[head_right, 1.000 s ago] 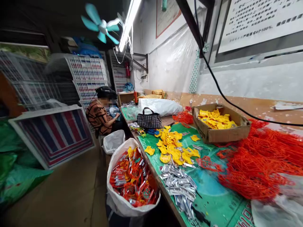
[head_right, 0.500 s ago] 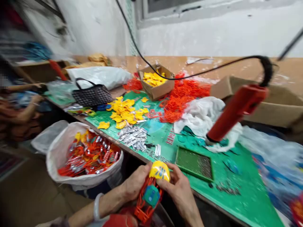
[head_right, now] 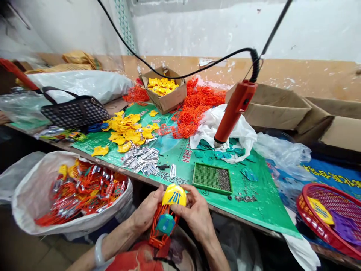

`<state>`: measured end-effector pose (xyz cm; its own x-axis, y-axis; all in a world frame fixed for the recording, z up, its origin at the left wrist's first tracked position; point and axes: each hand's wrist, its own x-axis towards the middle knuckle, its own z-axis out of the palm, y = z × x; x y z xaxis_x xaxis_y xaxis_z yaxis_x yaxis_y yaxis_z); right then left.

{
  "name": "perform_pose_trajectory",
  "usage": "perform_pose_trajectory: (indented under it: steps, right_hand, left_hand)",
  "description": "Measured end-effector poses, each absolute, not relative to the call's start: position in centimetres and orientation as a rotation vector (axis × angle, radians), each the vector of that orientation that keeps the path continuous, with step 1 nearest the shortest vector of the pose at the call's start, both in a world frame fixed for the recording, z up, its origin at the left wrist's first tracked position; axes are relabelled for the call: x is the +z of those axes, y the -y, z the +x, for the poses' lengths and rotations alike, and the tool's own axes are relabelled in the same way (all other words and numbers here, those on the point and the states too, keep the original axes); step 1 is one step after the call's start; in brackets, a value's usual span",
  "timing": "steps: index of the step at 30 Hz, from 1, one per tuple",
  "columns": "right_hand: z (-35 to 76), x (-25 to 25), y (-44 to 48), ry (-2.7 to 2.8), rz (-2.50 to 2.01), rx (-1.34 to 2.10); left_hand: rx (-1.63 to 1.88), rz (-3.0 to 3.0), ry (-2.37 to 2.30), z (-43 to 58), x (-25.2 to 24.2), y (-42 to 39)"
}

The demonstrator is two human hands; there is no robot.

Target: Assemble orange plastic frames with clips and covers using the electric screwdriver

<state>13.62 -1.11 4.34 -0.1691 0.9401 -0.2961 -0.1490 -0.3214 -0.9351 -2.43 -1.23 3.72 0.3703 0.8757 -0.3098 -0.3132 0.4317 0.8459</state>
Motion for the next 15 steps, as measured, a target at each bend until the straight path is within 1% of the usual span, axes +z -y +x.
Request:
perform_pose_trajectory:
  steps: [4, 10, 15]
  right_hand:
    - [13.6, 4.4, 1.2, 1.022, -1.27, 1.602]
    - [14.5, 5.6, 1.3, 1.005, -1.161, 1.723]
    - [14.8, 5.3, 1.1, 1.042, -1.218, 1.595]
  left_hand:
    - [0.826, 0.817, -0.903, -2.5, 3.7, 1.2]
    - [0.836, 0.784, -0.826, -2.3, 4.2, 1.2]
    - [0.852, 0.739, -0.862, -2.0, 4.6, 1.2]
